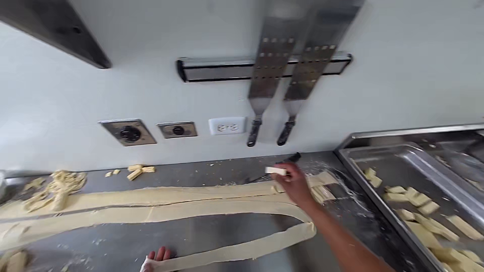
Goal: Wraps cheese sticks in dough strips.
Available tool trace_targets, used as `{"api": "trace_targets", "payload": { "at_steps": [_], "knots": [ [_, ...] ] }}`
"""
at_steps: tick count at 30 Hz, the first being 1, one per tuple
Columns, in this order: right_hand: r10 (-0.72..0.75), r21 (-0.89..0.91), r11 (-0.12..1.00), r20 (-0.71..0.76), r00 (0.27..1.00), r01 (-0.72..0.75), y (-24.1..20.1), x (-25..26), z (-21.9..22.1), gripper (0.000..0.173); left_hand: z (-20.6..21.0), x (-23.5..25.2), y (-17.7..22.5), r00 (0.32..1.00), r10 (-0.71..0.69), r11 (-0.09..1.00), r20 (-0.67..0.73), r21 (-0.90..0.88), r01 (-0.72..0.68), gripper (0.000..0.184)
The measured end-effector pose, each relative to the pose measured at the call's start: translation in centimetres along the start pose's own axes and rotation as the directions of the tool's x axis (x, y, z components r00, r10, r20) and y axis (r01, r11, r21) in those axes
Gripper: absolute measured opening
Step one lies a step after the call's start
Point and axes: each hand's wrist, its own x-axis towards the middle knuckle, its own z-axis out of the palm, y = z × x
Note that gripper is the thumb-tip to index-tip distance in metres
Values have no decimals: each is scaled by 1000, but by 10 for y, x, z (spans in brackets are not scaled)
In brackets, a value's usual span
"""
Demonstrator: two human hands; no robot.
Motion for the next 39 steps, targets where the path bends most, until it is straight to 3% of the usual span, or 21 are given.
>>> {"api": "trace_targets", "payload": {
  "at_steps": [4, 7, 9, 11, 15, 18, 21, 27, 29, 31, 32, 34, 36, 37, 39],
  "knots": [
    [-220, -41, 972, 159, 962, 229, -16, 39, 147, 26, 4, -1, 2, 997, 8, 1000, -71, -25, -10, 25],
    [-195, -235, 935, 286, 938, 265, -15, 54, 192, 24, 8, -4, 4, 989, 6, 997, -151, -75, -17, 24],
    [-104, -382, 894, 333, 937, 235, -23, 55, 194, 25, 10, -6, 6, 976, -4, 992, -220, -120, -23, 26],
    [-30, -417, 889, 360, 933, 189, -29, 52, 187, 27, 10, -4, 4, 968, -13, 992, -250, -128, -20, 27],
    [-86, -192, 969, 319, 944, 153, -58, 18, 170, 27, 13, 4, 5, 957, 24, 995, -288, -87, -51, 25],
    [-191, -38, 973, 433, 881, 229, -88, -56, 180, 28, 11, 3, 11, 948, 13, 997, -319, -62, -35, 23],
    [-228, 84, 973, 509, 830, 215, -109, -129, 206, 33, 7, 6, 10, 951, 21, 998, -309, -47, -38, 23],
    [-244, 26, 964, 494, 834, 266, -100, -176, 244, 46, 4, 2, 15, 930, 128, 992, -344, 36, -123, 21],
    [-224, 17, 968, 515, 827, 252, -101, -173, 244, 51, 3, -5, 10, 933, 267, 957, -240, 184, -226, 19],
    [-191, 20, 977, 542, 819, 214, -102, -170, 243, 57, -3, -14, -10, 898, 435, 800, 70, 428, -421, 22],
    [-191, 21, 977, 532, 825, 213, -100, -170, 242, 58, -6, -17, -21, 850, 463, 664, 249, 538, -519, 25],
    [-223, 6, 968, 479, 849, 250, -91, -169, 239, 62, -12, -12, -42, 731, 475, 284, 490, 701, -655, 32],
    [-244, -5, 961, 455, 857, 276, -81, -165, 226, 71, -14, -5, -52, 675, 458, 24, 579, 751, -660, 35],
    [-252, -1, 959, 451, 856, 283, -76, -162, 219, 74, -14, -2, -54, 663, 455, -31, 595, 754, -656, 31],
    [-241, 49, 967, 491, 837, 249, -69, -157, 210, 71, -14, 3, -50, 637, 483, -36, 601, 740, -672, 22]
  ]
}}
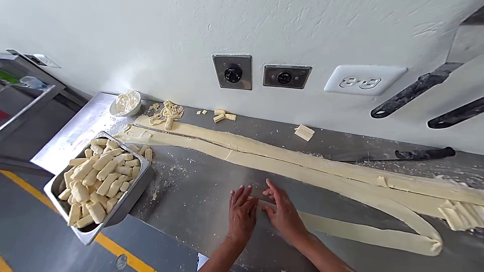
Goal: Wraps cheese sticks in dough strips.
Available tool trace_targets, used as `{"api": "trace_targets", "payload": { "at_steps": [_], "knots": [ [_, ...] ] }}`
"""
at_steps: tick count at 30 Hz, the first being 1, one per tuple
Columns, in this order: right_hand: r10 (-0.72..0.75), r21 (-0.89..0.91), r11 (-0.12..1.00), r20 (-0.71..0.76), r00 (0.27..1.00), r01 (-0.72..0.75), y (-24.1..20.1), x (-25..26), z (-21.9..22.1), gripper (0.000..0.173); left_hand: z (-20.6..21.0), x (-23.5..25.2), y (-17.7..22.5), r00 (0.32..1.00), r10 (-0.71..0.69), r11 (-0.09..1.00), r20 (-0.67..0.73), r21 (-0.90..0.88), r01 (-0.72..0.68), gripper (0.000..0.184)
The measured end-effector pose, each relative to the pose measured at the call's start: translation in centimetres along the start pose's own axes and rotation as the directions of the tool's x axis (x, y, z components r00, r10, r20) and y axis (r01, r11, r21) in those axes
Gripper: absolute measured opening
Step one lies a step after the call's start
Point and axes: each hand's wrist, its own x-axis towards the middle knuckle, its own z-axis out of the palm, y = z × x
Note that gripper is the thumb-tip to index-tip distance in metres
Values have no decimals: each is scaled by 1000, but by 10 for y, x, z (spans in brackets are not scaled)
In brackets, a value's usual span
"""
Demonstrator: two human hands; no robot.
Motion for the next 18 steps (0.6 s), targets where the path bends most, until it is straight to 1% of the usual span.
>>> {"api": "trace_targets", "payload": {
  "at_steps": [1, 2, 3, 4, 5, 6, 7, 8, 10, 12, 13, 14, 16, 17, 18],
  "knots": [
    [24, 63, 998, 84, 996, -30, 0, 5, -4, 69, -4, 3, 0, 999, 2, 1000, -35, -31, -3, 20],
    [48, 144, 987, 200, 979, -78, -4, 14, -7, 65, -12, 8, 2, 997, -9, 997, -72, -78, 3, 18],
    [74, 219, 963, 336, 939, -154, -9, 27, -10, 60, -22, 13, 4, 994, -23, 992, -106, -125, 10, 19],
    [111, 268, 926, 481, 870, -267, -14, 42, -12, 54, -33, 17, 5, 990, -39, 988, -133, -154, 18, 24],
    [148, 273, 881, 618, 772, -388, -18, 55, -14, 46, -42, 21, 3, 986, -58, 987, -154, -160, 33, 29],
    [177, 226, 849, 730, 660, -477, -20, 67, -16, 35, -49, 24, -4, 982, -68, 991, -175, -125, 47, 30],
    [202, 148, 840, 807, 555, -522, -20, 75, -19, 30, -54, 26, -14, 979, -66, 997, -193, -55, 57, 27],
    [223, 67, 852, 851, 475, -519, -19, 79, -24, 27, -58, 27, -25, 981, -62, 997, -185, 23, 67, 22],
    [256, -49, 873, 892, 371, -484, -12, 76, -45, 28, -68, 22, -39, 995, -83, 989, -57, 119, 89, 19],
    [276, -113, 874, 917, 289, -473, -3, 63, -73, 28, -75, 13, -45, 999, -5, 982, 48, 188, -5, 22],
    [278, -131, 869, 927, 252, -477, 0, 53, -85, 28, -78, 9, -46, 996, 36, 976, 77, 210, -52, 24],
    [272, -136, 862, 937, 219, -488, 0, 41, -94, 26, -80, 7, -45, 994, 58, 973, 93, 218, -77, 25],
    [249, -132, 852, 954, 168, -507, -3, 18, -107, 25, -83, 8, -46, 994, 54, 979, 91, 191, -71, 23],
    [230, -114, 849, 959, 166, -516, -5, 7, -110, 26, -82, 7, -48, 996, 49, 982, 73, 176, -61, 22],
    [201, -79, 845, 963, 179, -528, -6, -3, -112, 25, -79, 4, -49, 997, 37, 986, 61, 162, -46, 26]
  ]
}}
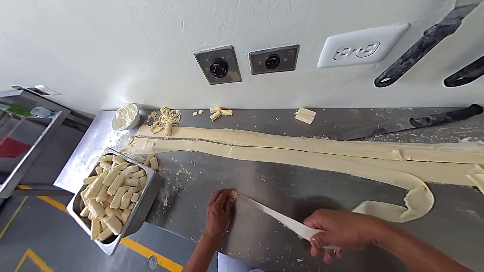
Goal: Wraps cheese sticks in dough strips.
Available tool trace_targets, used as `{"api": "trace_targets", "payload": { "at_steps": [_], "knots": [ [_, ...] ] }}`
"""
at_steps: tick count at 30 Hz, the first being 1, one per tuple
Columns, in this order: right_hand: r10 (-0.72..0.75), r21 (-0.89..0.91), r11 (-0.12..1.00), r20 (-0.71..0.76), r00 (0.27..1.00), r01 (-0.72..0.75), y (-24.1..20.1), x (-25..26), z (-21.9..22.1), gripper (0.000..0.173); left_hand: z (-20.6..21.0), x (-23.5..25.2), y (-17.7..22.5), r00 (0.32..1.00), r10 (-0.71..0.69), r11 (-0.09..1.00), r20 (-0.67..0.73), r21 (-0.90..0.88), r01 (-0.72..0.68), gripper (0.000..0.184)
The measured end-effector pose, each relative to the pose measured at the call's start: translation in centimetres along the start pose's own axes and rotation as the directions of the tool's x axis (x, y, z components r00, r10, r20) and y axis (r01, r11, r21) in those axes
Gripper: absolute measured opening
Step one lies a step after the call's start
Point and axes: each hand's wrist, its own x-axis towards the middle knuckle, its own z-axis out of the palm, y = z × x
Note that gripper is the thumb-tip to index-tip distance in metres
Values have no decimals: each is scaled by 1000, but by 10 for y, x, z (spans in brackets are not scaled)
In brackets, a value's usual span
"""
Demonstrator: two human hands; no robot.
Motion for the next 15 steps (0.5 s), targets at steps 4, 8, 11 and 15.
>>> {"api": "trace_targets", "payload": {
  "at_steps": [4, 8, 11, 15],
  "knots": [
    [-156, 127, 979, -47, 987, 161, 19, -7, 28, 22, 19, -9, 7, 1000, 14, 1000, 10, -8, -13, 36],
    [-209, 142, 964, -127, 970, 227, 28, -8, 45, 21, 25, -9, 11, 997, 68, 997, -39, 31, -67, 29],
    [-242, 70, 964, -175, 954, 257, 30, -7, 53, 22, 18, -11, 16, 993, 90, 996, 70, -20, -89, 30],
    [-230, -26, 973, -195, 954, 229, 27, -7, 59, 24, 14, -6, 13, 998, 25, 996, 57, -82, -20, 38]
  ]
}}
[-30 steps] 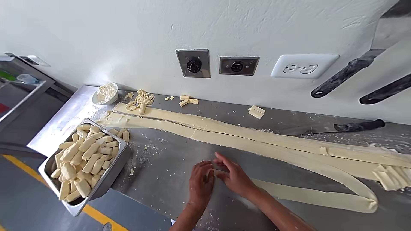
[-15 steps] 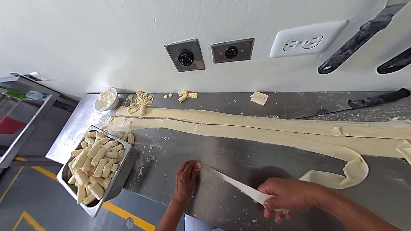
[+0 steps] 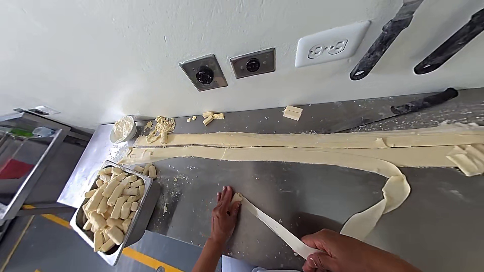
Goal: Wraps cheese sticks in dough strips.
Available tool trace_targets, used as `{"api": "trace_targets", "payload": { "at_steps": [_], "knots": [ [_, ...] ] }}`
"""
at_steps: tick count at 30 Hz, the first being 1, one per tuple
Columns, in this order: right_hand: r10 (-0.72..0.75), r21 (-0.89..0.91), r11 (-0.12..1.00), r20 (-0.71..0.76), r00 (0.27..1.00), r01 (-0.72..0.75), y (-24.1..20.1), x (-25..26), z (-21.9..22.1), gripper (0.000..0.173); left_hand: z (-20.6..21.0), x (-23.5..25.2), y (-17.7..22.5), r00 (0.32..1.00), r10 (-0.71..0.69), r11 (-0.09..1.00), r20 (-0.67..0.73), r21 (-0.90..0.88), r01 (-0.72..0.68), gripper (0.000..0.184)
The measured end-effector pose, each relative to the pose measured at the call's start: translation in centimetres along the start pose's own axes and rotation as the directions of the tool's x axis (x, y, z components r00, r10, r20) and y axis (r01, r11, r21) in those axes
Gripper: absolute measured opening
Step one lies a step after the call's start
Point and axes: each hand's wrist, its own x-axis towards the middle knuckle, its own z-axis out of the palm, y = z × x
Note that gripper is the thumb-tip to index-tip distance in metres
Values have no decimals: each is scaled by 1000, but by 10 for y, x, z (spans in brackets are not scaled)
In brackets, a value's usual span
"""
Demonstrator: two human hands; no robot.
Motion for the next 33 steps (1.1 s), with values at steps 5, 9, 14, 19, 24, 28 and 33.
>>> {"api": "trace_targets", "payload": {
  "at_steps": [5, 9, 14, 19, 24, 28, 33],
  "knots": [
    [-11, -240, 971, -9, 1000, 9, -4, 1, 13, 32, 14, 0, 12, 994, 96, 993, -48, 66, -93, 25],
    [-2, -305, 952, -12, 1000, -1, -11, 1, 20, 33, 7, -2, 21, 985, 146, 989, 88, 19, -148, 27],
    [-12, -326, 945, -25, 1000, 4, -14, 0, 24, 35, 18, 5, 17, 997, 71, 997, 43, -19, -70, 35],
    [2, -356, 934, -28, 1000, -12, -20, 1, 27, 35, 31, 14, 28, 980, 175, 978, 98, 99, -185, 31],
    [-33, -329, 944, -58, 998, 12, -18, 3, 29, 36, 26, 15, 28, 976, 182, 983, 119, -3, -183, 35],
    [-37, -309, 951, -70, 997, 14, -18, 6, 29, 35, 38, 19, 35, 982, 174, 985, 77, -13, -173, 30],
    [-41, -289, 957, -52, 998, 24, -18, 7, 30, 36, 38, 14, 42, 952, 252, 967, 175, 6, -257, 33]
  ]
}}
